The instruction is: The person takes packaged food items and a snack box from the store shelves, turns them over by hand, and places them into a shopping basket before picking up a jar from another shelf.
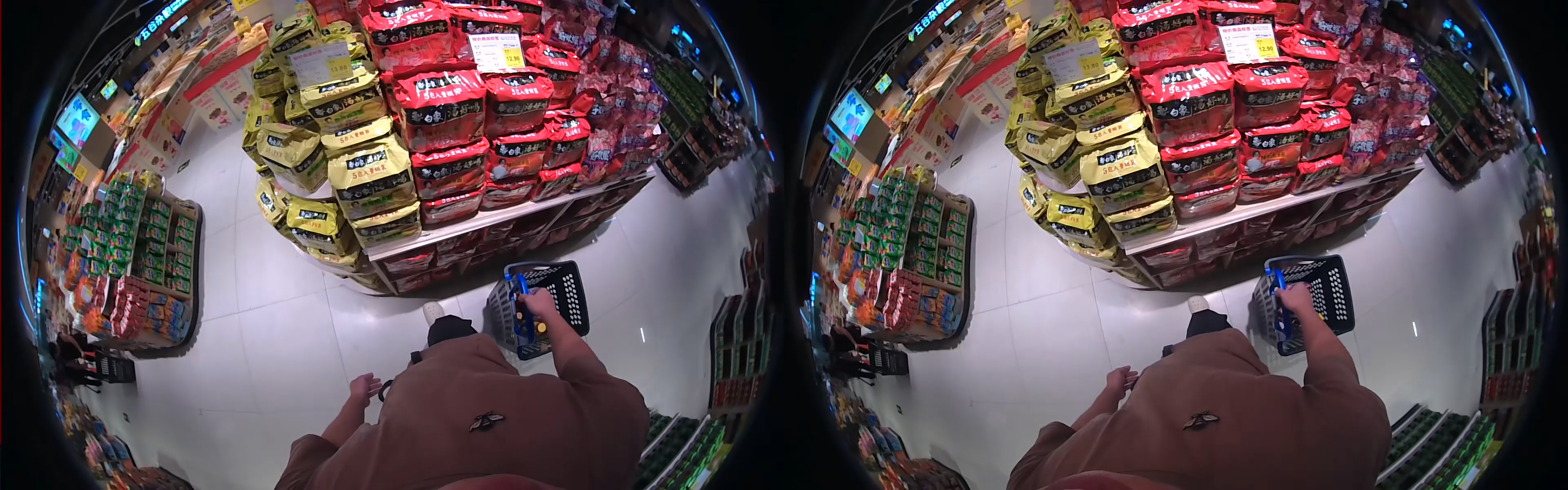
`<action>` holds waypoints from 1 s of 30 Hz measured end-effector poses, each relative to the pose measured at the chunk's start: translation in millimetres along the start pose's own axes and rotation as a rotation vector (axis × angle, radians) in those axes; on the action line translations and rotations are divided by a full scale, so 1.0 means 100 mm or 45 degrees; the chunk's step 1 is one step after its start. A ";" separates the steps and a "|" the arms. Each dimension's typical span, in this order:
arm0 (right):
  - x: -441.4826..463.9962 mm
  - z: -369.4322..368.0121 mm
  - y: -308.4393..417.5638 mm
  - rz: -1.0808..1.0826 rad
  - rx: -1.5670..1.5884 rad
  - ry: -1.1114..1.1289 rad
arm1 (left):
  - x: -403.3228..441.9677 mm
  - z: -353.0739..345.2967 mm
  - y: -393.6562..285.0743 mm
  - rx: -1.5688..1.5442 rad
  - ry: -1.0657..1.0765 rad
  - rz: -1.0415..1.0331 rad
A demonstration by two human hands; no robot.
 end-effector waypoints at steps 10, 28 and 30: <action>0.36 2.36 3.13 1.294 0.716 -0.821 | -0.01 -0.08 -0.47 0.159 -0.078 0.001; 1.46 3.54 6.94 2.159 0.037 -0.751 | 0.17 -0.39 -0.80 -0.274 -0.293 0.108; 1.44 3.53 6.99 2.051 -0.060 -0.638 | 0.13 -0.35 -0.74 -0.317 -0.304 0.148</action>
Point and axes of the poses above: each hand's wrist, its own x-axis towards the middle knuckle, its own z-axis out of the back of the hand, y = z × x, the point moved 1 cm from there along x, towards the middle knuckle, and after that the axes turned 11 degrees about -y, right-handed, at the moved point
